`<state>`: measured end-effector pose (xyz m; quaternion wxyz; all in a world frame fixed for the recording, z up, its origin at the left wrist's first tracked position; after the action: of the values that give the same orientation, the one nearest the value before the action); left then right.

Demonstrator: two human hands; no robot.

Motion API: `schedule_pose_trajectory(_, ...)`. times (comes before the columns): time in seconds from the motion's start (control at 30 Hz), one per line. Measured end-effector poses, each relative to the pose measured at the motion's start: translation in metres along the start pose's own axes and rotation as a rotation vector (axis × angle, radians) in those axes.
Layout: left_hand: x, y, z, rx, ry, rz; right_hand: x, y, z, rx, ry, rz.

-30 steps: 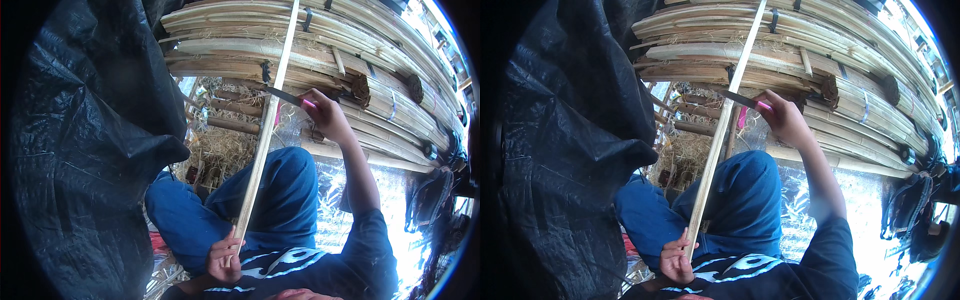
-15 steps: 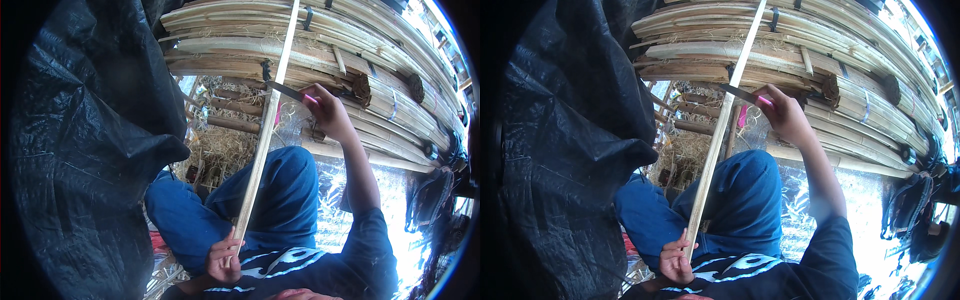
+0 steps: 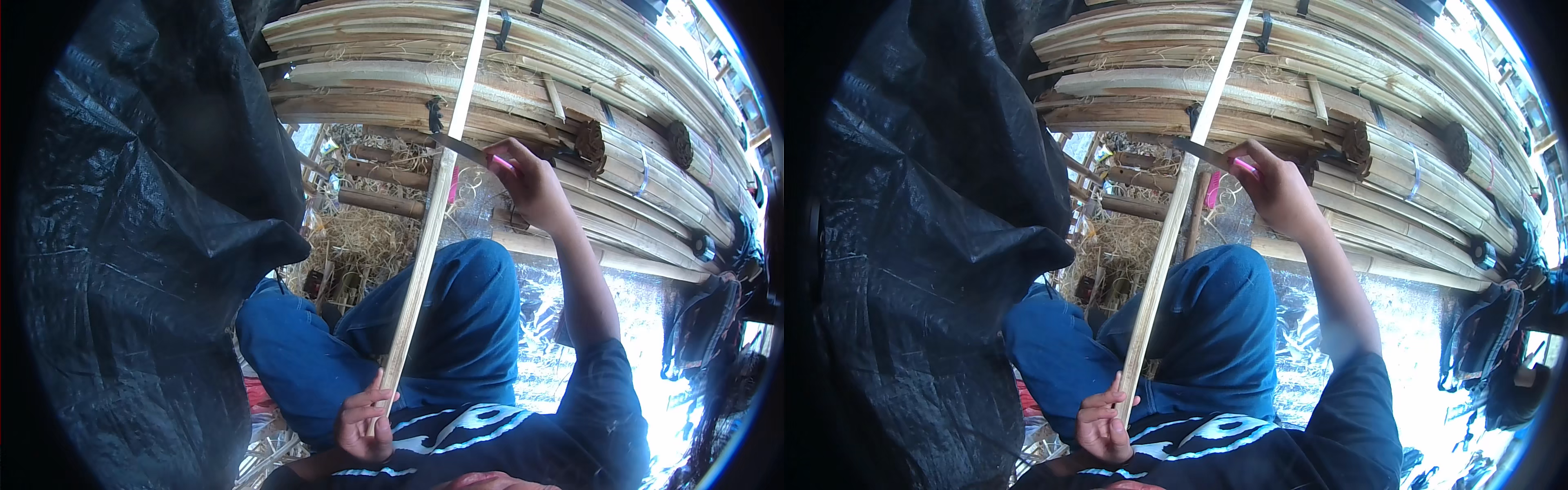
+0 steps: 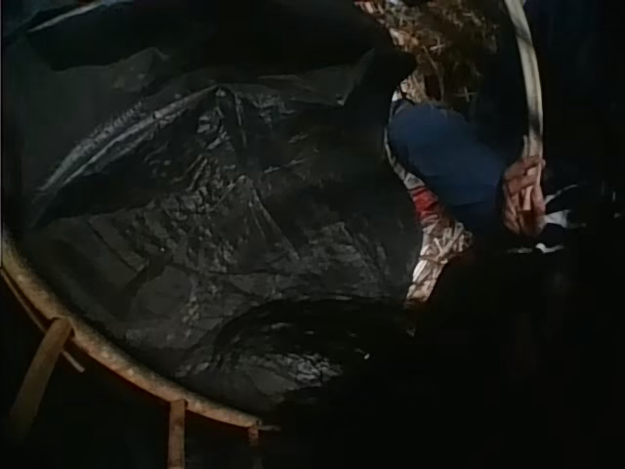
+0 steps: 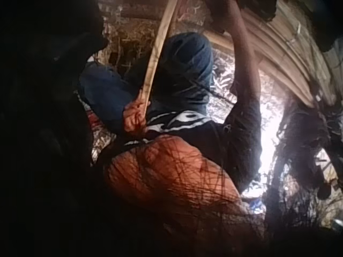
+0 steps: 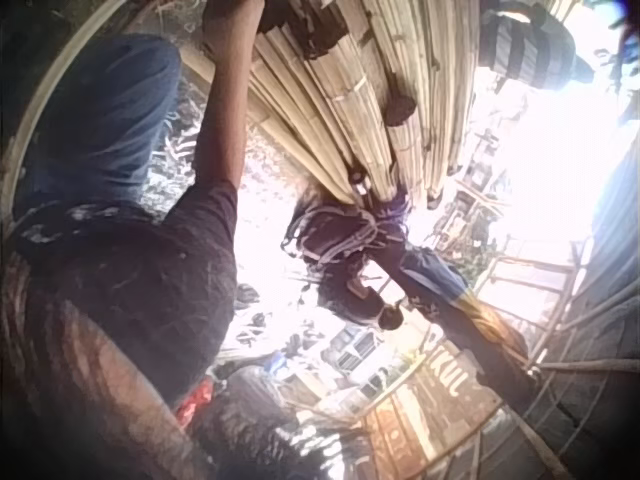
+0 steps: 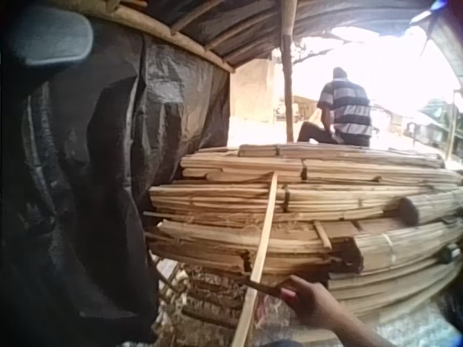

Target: The recorder uses a small knife to shave and smooth a long strip of bamboo while sitting in a workshop.

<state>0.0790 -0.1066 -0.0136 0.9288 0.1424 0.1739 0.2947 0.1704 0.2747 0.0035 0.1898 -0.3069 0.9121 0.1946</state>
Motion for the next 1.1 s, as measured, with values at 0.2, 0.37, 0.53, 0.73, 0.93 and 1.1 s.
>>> schedule_pose_trajectory(0.2,0.0,0.0,-0.001,-0.003,-0.002,-0.009,0.0,0.0,0.003,0.013,0.007,-0.007)
schedule_pose_trajectory(0.37,0.0,0.0,0.0,0.002,0.01,-0.021,0.0,-0.002,0.001,0.05,-0.026,-0.016)
schedule_pose_trajectory(0.53,0.002,0.001,0.0,-0.06,-0.067,0.053,0.002,-0.004,-0.004,0.073,-0.059,-0.01)
schedule_pose_trajectory(0.73,0.0,0.002,0.0,-0.074,-0.074,0.055,0.004,-0.002,-0.007,0.045,-0.051,-0.02)
schedule_pose_trajectory(0.93,0.001,0.004,-0.001,-0.074,-0.078,0.064,0.009,0.0,-0.004,0.021,-0.067,-0.01)
schedule_pose_trajectory(1.1,0.001,0.003,-0.001,-0.084,-0.082,0.036,0.006,-0.001,-0.007,0.058,-0.088,-0.019)
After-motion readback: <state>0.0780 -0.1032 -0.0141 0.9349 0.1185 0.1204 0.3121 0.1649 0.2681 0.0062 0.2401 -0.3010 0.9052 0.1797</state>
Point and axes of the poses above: each hand's wrist, its own y-axis towards the middle knuckle, its own x-axis out of the palm, z = x × y, the point moved 6 cm from there along y, towards the middle knuckle, and after that the axes turned 11 degrees about y, right-handed, at the moved point
